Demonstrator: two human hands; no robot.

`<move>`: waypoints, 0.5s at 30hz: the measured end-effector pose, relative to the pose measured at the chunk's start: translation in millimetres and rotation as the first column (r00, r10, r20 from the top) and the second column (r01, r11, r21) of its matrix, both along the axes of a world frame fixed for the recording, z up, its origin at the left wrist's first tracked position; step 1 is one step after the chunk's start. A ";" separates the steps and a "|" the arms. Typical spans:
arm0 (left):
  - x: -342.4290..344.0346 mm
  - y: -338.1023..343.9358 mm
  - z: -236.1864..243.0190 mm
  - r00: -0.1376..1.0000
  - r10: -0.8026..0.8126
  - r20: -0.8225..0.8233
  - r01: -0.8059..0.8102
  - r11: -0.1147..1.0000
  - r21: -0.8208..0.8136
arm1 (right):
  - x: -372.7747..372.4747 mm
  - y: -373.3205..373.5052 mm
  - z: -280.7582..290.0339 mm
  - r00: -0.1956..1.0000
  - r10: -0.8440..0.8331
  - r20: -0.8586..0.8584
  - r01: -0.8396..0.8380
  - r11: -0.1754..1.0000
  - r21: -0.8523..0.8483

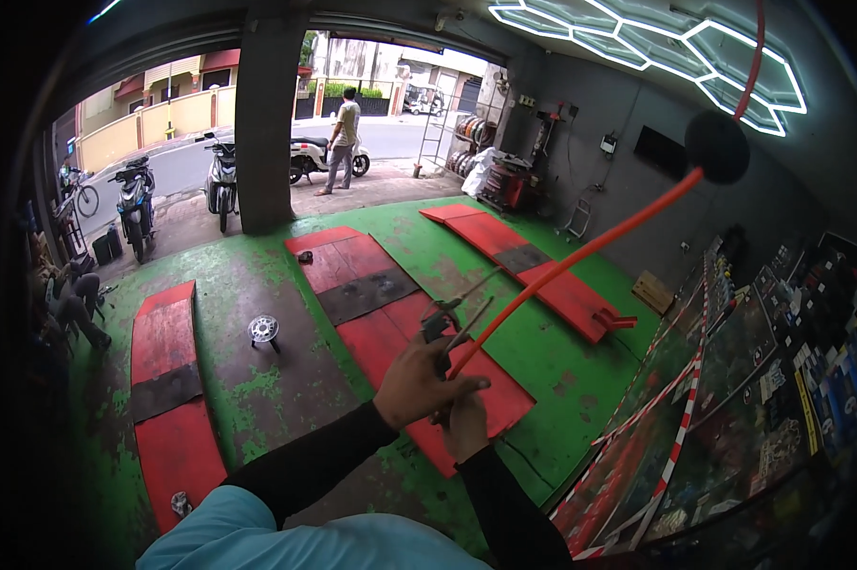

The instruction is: Cleaning a component with a rag and checking motorcycle handlebar controls in a repair shop.

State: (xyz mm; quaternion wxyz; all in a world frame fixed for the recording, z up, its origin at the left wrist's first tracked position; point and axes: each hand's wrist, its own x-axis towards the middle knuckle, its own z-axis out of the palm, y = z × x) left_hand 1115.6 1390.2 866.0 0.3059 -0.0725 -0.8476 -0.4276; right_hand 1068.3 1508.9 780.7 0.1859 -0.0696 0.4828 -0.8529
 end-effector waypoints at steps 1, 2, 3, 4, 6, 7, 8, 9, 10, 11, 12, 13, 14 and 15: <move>-2.0 2.6 -2.9 0.996 0.047 -0.078 -0.052 0.996 -0.073 | 6.5 -1.0 -11.9 0.997 0.071 0.035 -0.072 0.997 0.038; -0.8 2.8 -10.8 0.997 0.033 -0.068 -0.037 0.997 -0.072 | 13.3 0.8 -22.6 0.987 0.140 0.073 -0.146 0.987 0.073; 1.0 1.6 -21.5 0.999 -0.017 0.036 0.021 0.992 -0.121 | 18.8 6.1 -31.2 0.988 0.136 0.078 -0.141 0.987 0.072; 1.5 -2.8 -33.8 0.989 -0.056 0.139 0.079 0.983 -0.164 | 20.7 13.7 -38.3 0.987 0.139 0.077 -0.151 0.971 0.186; 4.1 -15.2 -70.3 0.972 -0.082 0.218 0.108 0.988 -0.109 | 9.1 35.4 -33.1 0.987 0.143 0.078 -0.159 0.942 0.297; 7.6 -21.9 -91.1 0.950 -0.110 0.293 0.130 0.990 -0.050 | -8.5 55.9 -17.6 0.986 -0.158 -0.051 0.167 0.937 0.308; 9.5 -24.5 -109.3 0.947 -0.121 0.298 0.141 0.989 -0.046 | -27.7 84.6 2.2 0.873 -0.453 -0.178 0.486 0.828 0.279; 10.6 -27.4 -128.0 0.971 -0.055 0.232 0.085 0.989 -0.122 | -51.7 117.8 31.3 0.822 -0.508 -0.259 0.525 0.851 -0.006; 12.7 -31.2 -147.4 0.986 0.016 0.163 0.015 0.982 -0.190 | -41.6 125.3 97.2 0.700 -0.535 -0.473 0.568 0.819 -0.087; 17.0 -34.8 -169.1 0.984 0.021 0.177 0.013 0.982 -0.189 | -35.9 121.6 152.9 0.619 -0.544 -0.567 0.487 0.832 -0.267; 24.6 -39.4 -191.9 0.958 0.048 0.283 0.027 0.966 -0.256 | -32.9 117.7 199.4 0.528 -0.499 -0.688 0.425 0.856 -0.295; 31.1 -42.9 -215.4 0.921 0.075 0.382 0.054 0.947 -0.316 | -25.7 110.0 245.4 0.555 -0.407 -0.726 0.266 0.913 -0.309; 36.3 -44.4 -238.1 0.865 0.085 0.494 0.091 0.942 -0.322 | -10.0 106.0 286.9 0.586 -0.262 -0.766 0.097 0.962 -0.255; 44.5 -46.2 -261.4 0.791 0.108 0.602 0.119 0.938 -0.324 | 14.6 81.3 322.9 0.597 -0.317 -0.737 0.136 0.945 -0.297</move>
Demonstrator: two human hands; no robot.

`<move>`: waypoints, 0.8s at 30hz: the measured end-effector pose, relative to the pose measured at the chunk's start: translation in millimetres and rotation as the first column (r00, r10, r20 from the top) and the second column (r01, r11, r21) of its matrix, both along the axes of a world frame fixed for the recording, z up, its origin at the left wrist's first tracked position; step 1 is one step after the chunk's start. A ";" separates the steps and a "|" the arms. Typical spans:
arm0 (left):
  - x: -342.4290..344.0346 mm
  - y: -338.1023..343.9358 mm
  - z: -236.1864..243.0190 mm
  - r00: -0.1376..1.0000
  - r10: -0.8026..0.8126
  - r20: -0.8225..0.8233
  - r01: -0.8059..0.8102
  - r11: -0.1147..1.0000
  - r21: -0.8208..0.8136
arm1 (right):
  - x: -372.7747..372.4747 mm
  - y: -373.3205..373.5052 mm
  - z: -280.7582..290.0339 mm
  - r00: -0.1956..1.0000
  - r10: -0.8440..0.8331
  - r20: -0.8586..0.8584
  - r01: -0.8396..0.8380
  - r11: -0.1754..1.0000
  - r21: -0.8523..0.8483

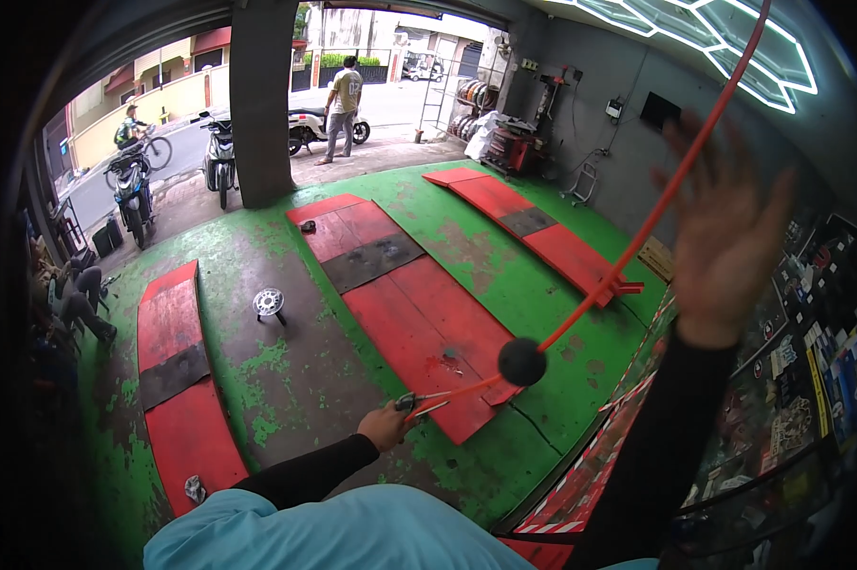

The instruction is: Cleaning a component with a rag and checking motorcycle handlebar controls in a repair shop.

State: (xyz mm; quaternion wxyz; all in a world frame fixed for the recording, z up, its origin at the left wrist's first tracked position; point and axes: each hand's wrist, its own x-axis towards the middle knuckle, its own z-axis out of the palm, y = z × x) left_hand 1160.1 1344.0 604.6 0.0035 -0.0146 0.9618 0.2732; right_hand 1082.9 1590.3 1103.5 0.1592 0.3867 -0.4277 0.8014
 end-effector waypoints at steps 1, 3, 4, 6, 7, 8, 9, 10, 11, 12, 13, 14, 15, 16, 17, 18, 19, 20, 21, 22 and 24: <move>7.2 0.0 -18.9 1.000 -0.004 0.006 0.004 1.000 -0.003 | 22.3 -20.4 26.5 0.999 -0.049 0.022 0.050 0.998 -0.048; 16.5 -1.3 -48.7 0.980 0.032 0.197 -0.030 0.999 -0.014 | 16.5 21.2 64.0 0.977 0.119 -0.177 -0.080 0.974 0.213; 26.1 -6.0 -67.7 0.979 0.046 0.200 -0.043 0.999 -0.020 | 8.2 35.0 70.9 0.891 0.336 -0.305 -0.158 0.860 0.485; 42.8 -25.6 -98.5 0.978 -0.113 0.173 0.108 0.993 0.038 | -4.6 18.4 44.4 0.942 0.241 -0.234 -0.164 0.938 0.306; 50.9 -38.8 -101.5 0.964 -0.106 0.246 0.097 0.994 0.048 | -8.3 4.4 24.0 0.980 0.145 -0.135 -0.128 0.984 0.127; 59.9 -54.6 -104.6 0.943 -0.101 0.316 0.087 0.995 0.057 | -6.1 -15.3 4.3 0.998 -0.058 0.014 0.057 0.998 0.021; 71.5 -75.3 -110.4 0.930 -0.053 0.363 -0.022 0.980 0.199 | -17.8 -19.0 -20.8 0.994 -0.036 0.102 0.034 0.999 0.025; 79.9 -96.0 -115.5 0.911 -0.020 0.412 -0.128 0.935 0.329 | -31.3 -19.8 -50.9 0.982 -0.022 0.187 0.017 1.000 0.026; 88.6 -119.4 -118.5 0.877 0.082 0.474 -0.233 0.935 0.269 | -37.2 -28.6 -84.4 0.969 -0.051 0.242 0.034 0.997 0.076; 91.8 -138.3 -115.5 0.830 0.181 0.528 -0.330 0.923 0.201 | -43.5 -32.1 -123.9 0.947 -0.109 0.302 0.055 0.982 0.180; 87.3 -149.3 -105.4 0.842 0.269 0.468 -0.389 0.904 0.180 | -45.1 -36.5 -166.3 0.951 -0.124 0.285 0.044 0.961 0.274; 78.4 -160.4 -87.4 0.844 0.353 0.404 -0.446 0.880 0.162 | -45.4 -40.1 -207.4 0.925 -0.068 0.373 -0.038 0.962 0.270; 63.0 -160.2 -58.6 0.876 0.363 0.319 -0.457 0.836 0.303 | -38.1 -47.4 -245.8 0.886 -0.159 0.435 -0.026 0.920 0.391; 43.8 -151.2 -21.5 0.894 0.383 0.231 -0.447 0.780 0.437 | -31.0 -55.0 -285.8 0.872 -0.141 0.468 -0.093 0.892 0.443; 21.0 -134.6 21.9 0.923 0.380 0.065 -0.365 0.806 0.466 | -17.4 -64.0 -320.3 0.809 -0.140 0.571 -0.147 0.892 0.427; 1.5 -124.9 55.6 0.942 0.335 -0.029 -0.289 0.852 0.437 | -11.2 -65.5 -361.3 0.911 -0.219 0.350 -0.086 0.729 0.680; -16.5 -89.5 123.8 0.958 0.283 0.037 -0.256 0.792 0.555 | -0.7 -67.3 -396.1 0.925 -0.241 0.294 -0.068 0.656 0.752; -29.0 -78.1 145.6 0.975 0.200 -0.095 -0.142 0.896 0.421 | 17.1 -76.4 -421.0 0.947 -0.220 0.235 -0.068 0.579 0.813; -37.8 -55.0 175.4 0.965 0.126 -0.230 -0.053 0.953 0.300 | 28.3 -82.6 -441.8 0.963 -0.149 0.227 -0.130 0.479 0.868; -39.6 -28.7 207.6 0.935 0.035 -0.353 0.025 0.986 0.163 | 37.1 -86.9 -460.9 0.972 -0.075 0.221 -0.179 0.368 0.913; -46.0 10.9 245.9 0.917 -0.180 -0.357 0.253 0.953 0.169 | 38.4 -93.6 -529.5 0.956 0.030 0.290 -0.286 0.295 0.912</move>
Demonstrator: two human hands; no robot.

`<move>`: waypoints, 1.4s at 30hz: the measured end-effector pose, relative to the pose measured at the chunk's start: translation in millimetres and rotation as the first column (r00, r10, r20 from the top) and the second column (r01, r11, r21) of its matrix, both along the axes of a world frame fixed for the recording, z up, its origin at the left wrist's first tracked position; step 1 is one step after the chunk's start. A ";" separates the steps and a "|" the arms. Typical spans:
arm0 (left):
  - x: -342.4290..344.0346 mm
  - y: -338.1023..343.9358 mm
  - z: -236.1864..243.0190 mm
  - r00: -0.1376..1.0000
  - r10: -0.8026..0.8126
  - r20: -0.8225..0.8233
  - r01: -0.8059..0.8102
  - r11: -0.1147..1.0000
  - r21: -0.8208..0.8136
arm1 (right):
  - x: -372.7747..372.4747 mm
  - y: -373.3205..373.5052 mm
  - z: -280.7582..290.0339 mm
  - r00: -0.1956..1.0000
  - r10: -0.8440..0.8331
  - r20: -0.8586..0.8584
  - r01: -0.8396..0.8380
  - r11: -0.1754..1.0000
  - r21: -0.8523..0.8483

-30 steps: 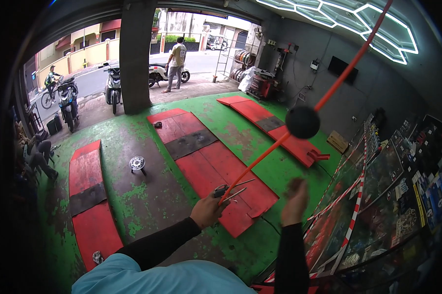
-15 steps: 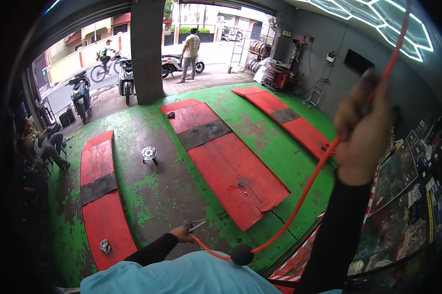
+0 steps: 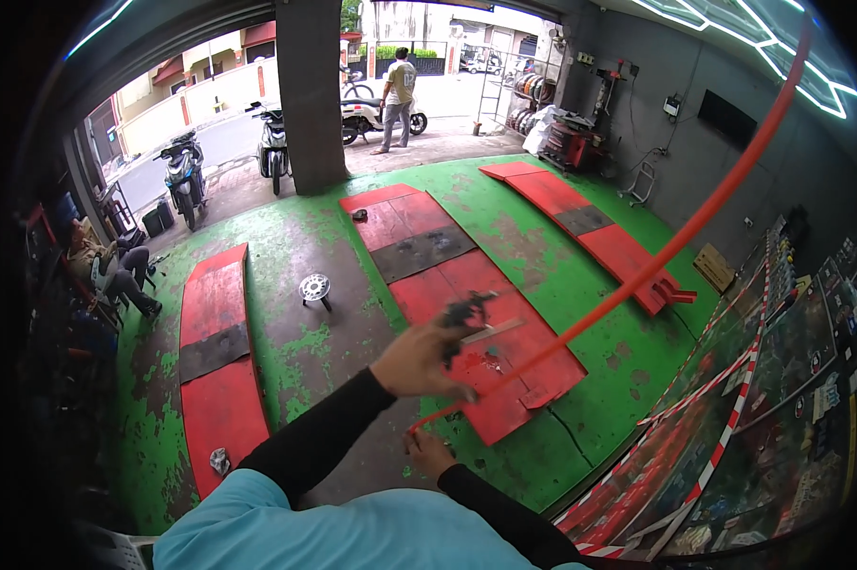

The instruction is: Cleaning a component with a rag and checking motorcycle handlebar controls in a repair shop.

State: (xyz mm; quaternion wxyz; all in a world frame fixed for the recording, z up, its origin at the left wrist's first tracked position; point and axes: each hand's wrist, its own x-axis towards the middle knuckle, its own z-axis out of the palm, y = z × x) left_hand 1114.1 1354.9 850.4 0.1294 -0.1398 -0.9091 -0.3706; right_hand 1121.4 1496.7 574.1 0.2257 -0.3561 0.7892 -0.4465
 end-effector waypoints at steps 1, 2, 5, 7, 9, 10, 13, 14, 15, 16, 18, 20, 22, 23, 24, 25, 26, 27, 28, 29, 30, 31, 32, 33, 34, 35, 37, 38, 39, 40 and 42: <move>2.4 10.6 1.1 0.991 -0.078 -0.110 0.075 0.997 -0.030 | 0.5 -0.5 -21.7 0.988 0.135 0.077 -0.139 0.989 0.049; -1.1 32.4 -0.4 0.966 -0.168 -0.198 0.153 0.984 -0.091 | -0.7 7.3 -27.3 0.987 0.138 0.082 -0.141 0.990 0.027; 6.9 61.7 -28.4 0.956 -0.269 0.117 0.282 0.953 -0.113 | -10.9 22.8 -34.9 0.985 0.106 0.137 -0.144 0.939 0.312; 8.7 64.2 -67.2 0.970 -0.223 0.100 0.236 0.962 -0.136 | -30.7 49.1 -33.3 0.777 0.618 -0.121 -0.349 0.583 0.734; -4.7 69.6 -93.9 0.967 -0.247 0.064 0.254 0.954 -0.158 | -101.9 121.5 -128.2 0.934 0.357 -0.012 -0.278 0.748 0.603; 0.9 47.0 -123.2 0.985 -0.114 0.130 0.134 0.978 -0.158 | -113.2 120.7 -55.2 0.958 0.283 0.046 -0.254 0.765 0.592; 13.5 32.6 -150.6 0.979 -0.047 0.200 0.079 0.985 -0.154 | -185.3 210.2 44.2 0.968 0.019 -0.252 0.158 0.731 0.664; 18.3 27.4 -161.9 0.972 -0.003 0.236 0.041 0.987 -0.158 | -205.3 218.4 91.2 0.904 -0.196 -0.380 0.406 0.677 0.615; 28.1 18.7 -184.1 0.970 0.034 0.241 0.004 0.988 -0.154 | -194.1 188.3 176.1 0.791 -0.356 -0.498 0.574 0.715 0.400; 24.5 23.9 -205.1 0.950 0.014 0.313 0.061 0.972 -0.228 | -210.2 212.1 218.2 0.744 -0.563 -0.361 0.618 0.785 0.048; 38.3 18.1 -260.1 0.911 0.073 0.405 0.056 0.953 -0.298 | -155.7 155.8 351.5 0.859 -0.468 -0.206 0.283 0.771 -0.570; 48.8 14.5 -310.5 0.837 0.126 0.532 0.078 0.936 -0.343 | -104.1 116.2 442.7 0.960 -0.035 -0.278 -0.225 0.496 -0.839; 60.9 13.5 -348.6 0.788 0.173 0.591 0.068 0.930 -0.362 | -39.0 71.3 503.0 0.973 -0.101 -0.209 -0.153 0.399 -0.904; 68.3 12.1 -361.8 0.739 0.213 0.639 0.071 0.919 -0.389 | -44.4 72.9 507.1 0.972 -0.103 -0.211 -0.154 0.398 -0.904; 76.0 8.9 -371.4 0.741 0.213 0.637 0.074 0.917 -0.393 | -55.3 80.5 510.1 0.971 0.076 -0.225 -0.236 0.407 -0.882; 81.5 6.4 -377.8 0.734 0.186 0.653 0.080 0.931 -0.355 | -52.8 76.9 515.3 0.940 0.251 -0.233 -0.320 0.403 -0.857; 86.1 -0.8 -383.9 0.725 0.162 0.670 0.081 0.945 -0.317 | -45.8 58.8 502.0 0.974 -0.225 0.022 0.080 0.251 -0.965; 93.8 -11.9 -387.7 0.725 0.162 0.669 0.081 0.945 -0.317 | -56.5 63.2 487.9 0.944 -0.324 0.056 0.140 0.243 -0.960; 106.3 -26.8 -389.8 0.725 0.144 0.674 0.097 0.947 -0.307 | -76.9 66.9 464.7 0.908 -0.408 0.094 0.202 0.232 -0.952; 113.5 -41.2 -387.0 0.730 0.118 0.673 0.123 0.946 -0.299 | -89.8 71.9 439.8 0.880 -0.455 0.134 0.277 0.264 -0.924; 115.3 -61.4 -375.1 0.639 0.150 0.754 0.152 0.937 -0.315 | -102.2 75.1 409.1 0.850 -0.498 0.171 0.349 0.291 -0.891; 120.2 -83.4 -363.5 0.537 0.185 0.823 0.181 0.928 -0.326 | -111.5 78.2 373.4 0.818 -0.564 0.111 0.374 0.377 -0.847; 130.7 -114.0 -371.9 0.589 0.263 0.764 0.066 0.927 -0.369 | -116.0 75.8 336.8 0.756 -0.644 0.114 0.467 0.409 -0.784; 134.7 -136.8 -380.1 0.630 0.343 0.697 -0.051 0.914 -0.403 | -117.9 74.4 296.3 0.738 -0.670 0.076 0.484 0.449 -0.751; 117.2 -142.8 -364.3 0.635 0.415 0.652 -0.184 0.901 -0.393 | -124.3 84.1 242.6 0.702 -0.710 0.054 0.531 0.472 -0.703; 96.4 -148.9 -331.9 0.621 0.491 0.611 -0.321 0.870 -0.373 | -133.2 95.6 180.4 0.661 -0.729 -0.181 0.490 0.601 -0.631; 57.3 -128.7 -256.0 0.781 0.456 0.427 -0.446 0.885 -0.131 | -109.6 82.2 89.0 0.724 -0.647 -0.237 0.577 0.758 -0.304; 40.2 -97.2 -191.8 0.815 0.460 0.353 -0.440 0.887 -0.141 | -91.0 72.3 57.3 0.753 -0.605 -0.260 0.536 0.792 -0.292; 27.9 -75.0 -145.2 0.842 0.393 0.369 -0.371 0.919 -0.131 | -72.8 64.3 26.3 0.806 -0.498 -0.318 0.496 0.863 -0.095; 19.5 -47.2 -113.4 0.966 0.251 0.060 -0.253 0.967 0.038 | -59.6 58.2 -6.2 0.877 -0.390 -0.282 0.427 0.900 0.084; 10.6 11.3 -48.0 0.998 0.057 -0.015 -0.056 0.998 0.042 | -36.9 50.8 -54.4 0.967 -0.191 -0.171 0.232 0.936 0.265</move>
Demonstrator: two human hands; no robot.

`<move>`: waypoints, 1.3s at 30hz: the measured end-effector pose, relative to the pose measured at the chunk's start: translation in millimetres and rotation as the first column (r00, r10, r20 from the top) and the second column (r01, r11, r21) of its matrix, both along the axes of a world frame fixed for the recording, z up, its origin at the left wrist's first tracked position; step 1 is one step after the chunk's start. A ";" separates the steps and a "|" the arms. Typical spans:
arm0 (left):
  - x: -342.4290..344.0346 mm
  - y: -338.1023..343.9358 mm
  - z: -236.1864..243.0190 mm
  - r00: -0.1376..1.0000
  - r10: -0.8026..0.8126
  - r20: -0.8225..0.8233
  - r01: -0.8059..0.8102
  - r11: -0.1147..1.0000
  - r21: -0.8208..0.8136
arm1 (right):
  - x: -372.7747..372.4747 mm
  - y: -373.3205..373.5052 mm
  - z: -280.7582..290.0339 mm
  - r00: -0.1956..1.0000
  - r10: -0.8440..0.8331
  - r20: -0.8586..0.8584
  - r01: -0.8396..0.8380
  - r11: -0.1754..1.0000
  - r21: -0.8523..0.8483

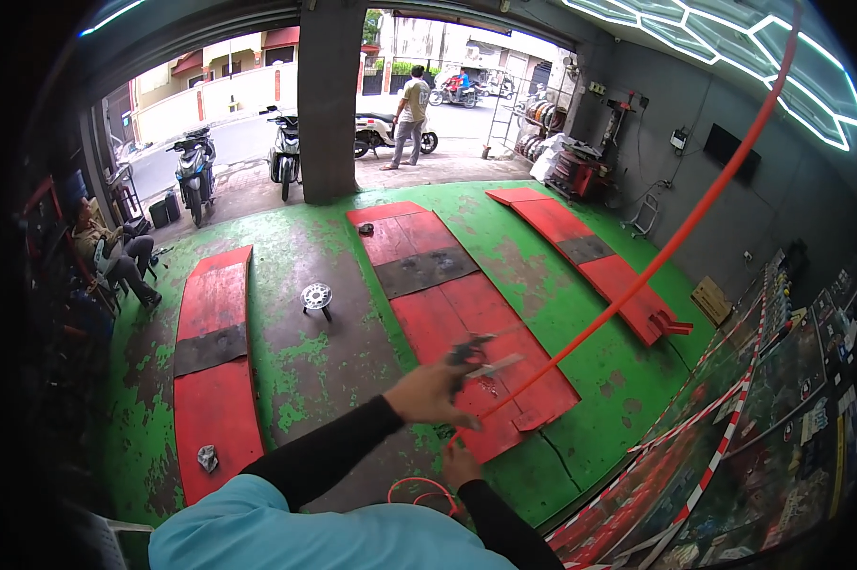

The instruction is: Cleaning a component with a rag and checking motorcycle handlebar controls in a repair shop.

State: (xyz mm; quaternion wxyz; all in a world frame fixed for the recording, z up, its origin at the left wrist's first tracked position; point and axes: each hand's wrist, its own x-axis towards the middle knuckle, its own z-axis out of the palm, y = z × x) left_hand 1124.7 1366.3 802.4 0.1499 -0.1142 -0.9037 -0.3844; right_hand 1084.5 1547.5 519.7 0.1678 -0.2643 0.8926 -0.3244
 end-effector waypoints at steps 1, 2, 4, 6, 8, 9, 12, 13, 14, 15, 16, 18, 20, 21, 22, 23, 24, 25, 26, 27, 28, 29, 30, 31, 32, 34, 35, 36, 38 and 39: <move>-5.7 25.9 9.3 0.979 -0.041 -0.202 0.032 0.998 -0.045 | 14.8 -2.3 -12.2 0.997 0.075 -0.005 -0.075 0.994 0.085; -10.0 52.3 22.1 0.994 -0.075 -0.074 0.064 0.986 -0.152 | 25.1 2.1 -22.9 0.991 0.135 -0.002 -0.132 0.977 0.170; -13.2 80.2 23.6 0.995 -0.083 0.051 0.094 0.961 -0.259 | 33.5 12.4 -47.3 0.981 0.185 0.059 -0.194 0.960 0.203; -18.8 93.0 -9.9 0.983 -0.180 0.028 0.181 0.983 -0.044 | 34.2 26.5 -64.2 0.963 0.240 0.121 -0.263 0.935 0.240; -14.8 86.7 -29.7 0.989 -0.148 0.027 0.149 0.985 -0.082 | 15.6 62.7 -66.9 0.875 0.484 -0.037 -0.412 0.780 0.471; -9.5 79.0 -42.1 0.994 -0.110 0.028 0.113 0.987 -0.118 | -2.6 80.8 -59.5 0.877 0.479 -0.037 -0.407 0.782 0.473; 2.0 56.0 -105.6 0.988 -0.032 0.151 0.061 0.979 -0.195 | -86.9 156.4 -13.4 0.970 0.123 0.207 -0.232 0.717 0.657; 8.0 47.8 -131.9 0.982 -0.008 0.189 0.042 0.984 -0.175 | -110.7 175.6 21.1 0.999 0.018 0.026 -0.029 0.838 0.545; 17.1 40.3 -154.4 0.973 0.012 0.231 0.034 0.980 -0.196 | -133.4 180.0 69.4 0.977 -0.209 -0.046 0.210 0.892 0.399; 24.7 35.3 -177.7 0.964 0.024 0.266 0.036 0.976 -0.217 | -151.8 182.7 119.3 0.930 -0.320 -0.181 0.345 0.930 0.129; 27.1 29.8 -221.1 0.948 0.057 0.312 0.024 0.968 -0.250 | -167.5 179.3 181.2 0.882 -0.385 -0.271 0.389 0.920 -0.043; 56.4 14.2 -285.6 0.890 0.183 0.417 -0.059 0.954 -0.293 | -119.1 103.8 353.5 0.975 -0.216 -0.060 0.110 0.695 -0.711; 86.7 3.6 -335.0 0.839 0.258 0.478 -0.103 0.940 -0.327 | -70.4 54.9 460.6 0.962 0.097 -0.256 -0.274 0.361 -0.891; 99.1 -2.8 -362.5 0.814 0.297 0.500 -0.127 0.930 -0.345 | -44.8 37.9 506.4 0.851 0.420 -0.316 -0.426 0.200 -0.882; 105.0 -3.6 -366.8 0.814 0.287 0.506 -0.123 0.935 -0.332 | -19.9 28.4 544.2 0.712 0.583 -0.391 -0.530 0.082 -0.844; 111.4 -3.6 -366.2 0.776 0.311 0.549 -0.128 0.930 -0.345 | 1.2 37.1 573.6 0.805 0.461 -0.373 -0.462 0.093 -0.882; 120.3 -6.0 -368.8 0.727 0.346 0.593 -0.141 0.921 -0.364 | 12.9 44.1 594.4 0.878 0.337 -0.339 -0.387 0.085 -0.918; 114.9 -9.2 -367.2 0.745 0.321 0.585 -0.112 0.925 -0.364 | 22.5 61.4 618.6 0.886 0.305 -0.349 -0.394 0.097 -0.914; 113.8 -14.0 -375.7 0.734 0.340 0.588 -0.113 0.915 -0.388 | 12.3 79.1 639.9 0.847 0.419 -0.327 -0.410 0.125 -0.903; 114.8 -16.3 -382.4 0.723 0.356 0.592 -0.111 0.906 -0.409 | -1.1 98.0 651.6 0.799 0.525 -0.294 -0.428 0.153 -0.891; 113.7 -17.5 -382.2 0.725 0.347 0.594 -0.101 0.908 -0.407 | -30.2 123.0 645.0 0.754 0.538 -0.376 -0.523 0.147 -0.839; 108.7 -20.5 -379.3 0.696 0.375 0.612 -0.127 0.904 -0.408 | -58.0 137.5 629.9 0.700 0.551 -0.453 -0.614 0.140 -0.777; 123.8 -26.1 -378.8 0.616 0.450 0.646 -0.210 0.885 -0.416 | -66.1 97.2 598.3 0.912 0.219 -0.348 -0.383 0.142 -0.913; 137.9 -32.0 -379.6 0.594 0.467 0.654 -0.239 0.880 -0.411 | -53.2 63.2 566.2 0.976 -0.154 -0.156 -0.145 0.080 -0.986; 150.3 -39.0 -380.7 0.566 0.471 0.677 -0.200 0.875 -0.442 | -61.6 58.7 535.3 0.980 -0.191 -0.060 -0.045 0.082 -0.996; 172.6 -59.8 -382.3 0.506 0.498 0.704 -0.180 0.859 -0.479 | -79.8 52.2 460.4 0.931 -0.364 0.034 0.115 0.203 -0.973; 186.4 -70.1 -385.6 0.476 0.514 0.713 -0.195 0.853 -0.485 | -87.8 54.7 415.6 0.879 -0.476 0.013 0.180 0.307 -0.934; 194.7 -83.7 -388.2 0.487 0.516 0.705 -0.191 0.850 -0.491 | -103.2 67.6 362.4 0.801 -0.585 -0.131 0.170 0.432 -0.886; 203.5 -105.5 -398.7 0.346 0.609 0.714 -0.333 0.791 -0.513 | -106.3 77.7 269.9 0.826 -0.547 -0.138 0.211 0.526 -0.824; 200.5 -112.0 -393.0 0.356 0.609 0.709 -0.327 0.792 -0.516 | -114.4 83.7 214.0 0.795 -0.574 -0.194 0.217 0.568 -0.794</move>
